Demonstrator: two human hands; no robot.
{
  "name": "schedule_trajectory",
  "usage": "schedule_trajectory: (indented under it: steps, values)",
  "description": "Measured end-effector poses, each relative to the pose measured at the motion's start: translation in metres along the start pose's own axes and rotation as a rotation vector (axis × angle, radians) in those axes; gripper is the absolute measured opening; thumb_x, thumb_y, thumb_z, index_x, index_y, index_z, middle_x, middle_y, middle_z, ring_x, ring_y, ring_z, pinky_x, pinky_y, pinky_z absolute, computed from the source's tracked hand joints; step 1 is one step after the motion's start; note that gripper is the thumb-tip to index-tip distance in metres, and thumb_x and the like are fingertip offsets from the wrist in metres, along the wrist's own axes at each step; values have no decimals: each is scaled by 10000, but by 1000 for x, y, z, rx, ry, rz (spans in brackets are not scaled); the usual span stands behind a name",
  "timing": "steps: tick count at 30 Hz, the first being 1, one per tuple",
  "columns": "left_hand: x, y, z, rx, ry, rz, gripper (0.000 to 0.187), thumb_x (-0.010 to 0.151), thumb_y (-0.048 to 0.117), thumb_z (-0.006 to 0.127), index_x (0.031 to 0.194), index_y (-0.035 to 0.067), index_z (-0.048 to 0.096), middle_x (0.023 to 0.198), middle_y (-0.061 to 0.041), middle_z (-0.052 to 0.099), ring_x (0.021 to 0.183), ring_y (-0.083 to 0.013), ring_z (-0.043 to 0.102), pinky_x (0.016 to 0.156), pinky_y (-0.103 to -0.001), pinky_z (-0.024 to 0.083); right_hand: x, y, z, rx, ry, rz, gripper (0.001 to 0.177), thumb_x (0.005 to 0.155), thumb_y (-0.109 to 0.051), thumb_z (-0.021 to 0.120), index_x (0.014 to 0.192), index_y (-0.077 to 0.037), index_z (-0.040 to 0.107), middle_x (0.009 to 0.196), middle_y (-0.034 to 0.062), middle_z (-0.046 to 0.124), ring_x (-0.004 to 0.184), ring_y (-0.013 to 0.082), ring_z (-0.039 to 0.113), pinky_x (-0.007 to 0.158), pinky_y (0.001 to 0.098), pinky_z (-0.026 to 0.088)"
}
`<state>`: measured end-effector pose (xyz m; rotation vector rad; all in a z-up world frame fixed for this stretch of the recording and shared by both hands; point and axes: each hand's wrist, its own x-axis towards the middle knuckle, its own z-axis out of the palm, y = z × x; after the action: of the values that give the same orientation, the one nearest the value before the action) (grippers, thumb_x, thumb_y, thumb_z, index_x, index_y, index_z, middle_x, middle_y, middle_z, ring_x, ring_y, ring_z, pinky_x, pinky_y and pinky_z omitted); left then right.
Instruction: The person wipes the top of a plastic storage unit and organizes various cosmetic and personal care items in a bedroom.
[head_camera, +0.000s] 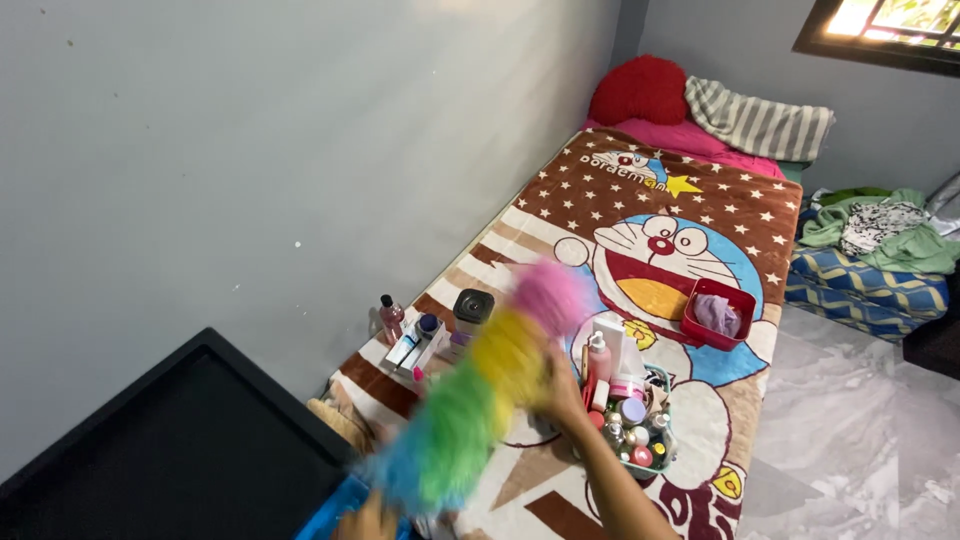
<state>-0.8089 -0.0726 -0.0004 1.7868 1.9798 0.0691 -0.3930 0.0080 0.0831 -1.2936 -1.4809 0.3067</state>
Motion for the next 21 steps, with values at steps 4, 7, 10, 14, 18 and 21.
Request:
schedule_trajectory:
  steps: [4, 7, 10, 14, 18, 21]
  values:
    - [1, 79, -47, -232, 251, -25, 454, 944, 502, 559, 1293, 223, 638, 879, -334, 711, 859, -532, 671, 783, -651, 516, 30, -47, -15, 107, -79, 502, 834, 579, -177, 891, 1324, -45, 540, 1164, 161, 696, 1074, 288, 680, 937, 383, 565]
    - [9, 84, -14, -280, 308, 291, 350, 937, 455, 561, 1047, 157, 709, 866, -295, 715, 848, -516, 669, 747, -633, 518, 50, -46, -11, 149, -69, 457, 881, 589, -216, 883, 1377, -60, 522, 1259, 175, 654, 1159, 302, 652, 991, 378, 532]
    - [-4, 122, -60, -146, 157, 222, 365, 960, 455, 535, 1077, 141, 680, 851, -291, 709, 841, -497, 687, 755, -611, 537, 62, -45, -1, 121, 22, 70, 941, 664, -241, 919, 1448, -29, 443, 1363, 212, 550, 1259, 330, 546, 1038, 403, 480]
    - [-38, 149, -76, -294, 212, 192, 377, 954, 411, 523, 1201, 161, 661, 864, -322, 686, 840, -532, 649, 736, -634, 498, 79, -45, 0, -134, 39, 65, 1122, 578, -232, 952, 1451, 38, 301, 1257, 253, 518, 1202, 389, 523, 1030, 428, 455]
    - [-29, 129, -12, -407, 169, 270, 372, 968, 425, 544, 1097, 113, 701, 880, -291, 707, 873, -496, 668, 728, -591, 532, 79, -87, -22, 386, 91, 149, 992, 629, -93, 827, 1431, -42, 245, 1241, 201, 494, 1119, 353, 519, 918, 457, 442]
    - [-27, 129, -11, -502, 180, 253, 378, 934, 405, 548, 1146, 130, 699, 905, -277, 717, 884, -498, 670, 733, -596, 526, 76, -93, -33, 764, 34, 360, 766, 726, -7, 738, 1371, -133, 345, 1176, 96, 565, 1051, 238, 604, 865, 389, 521]
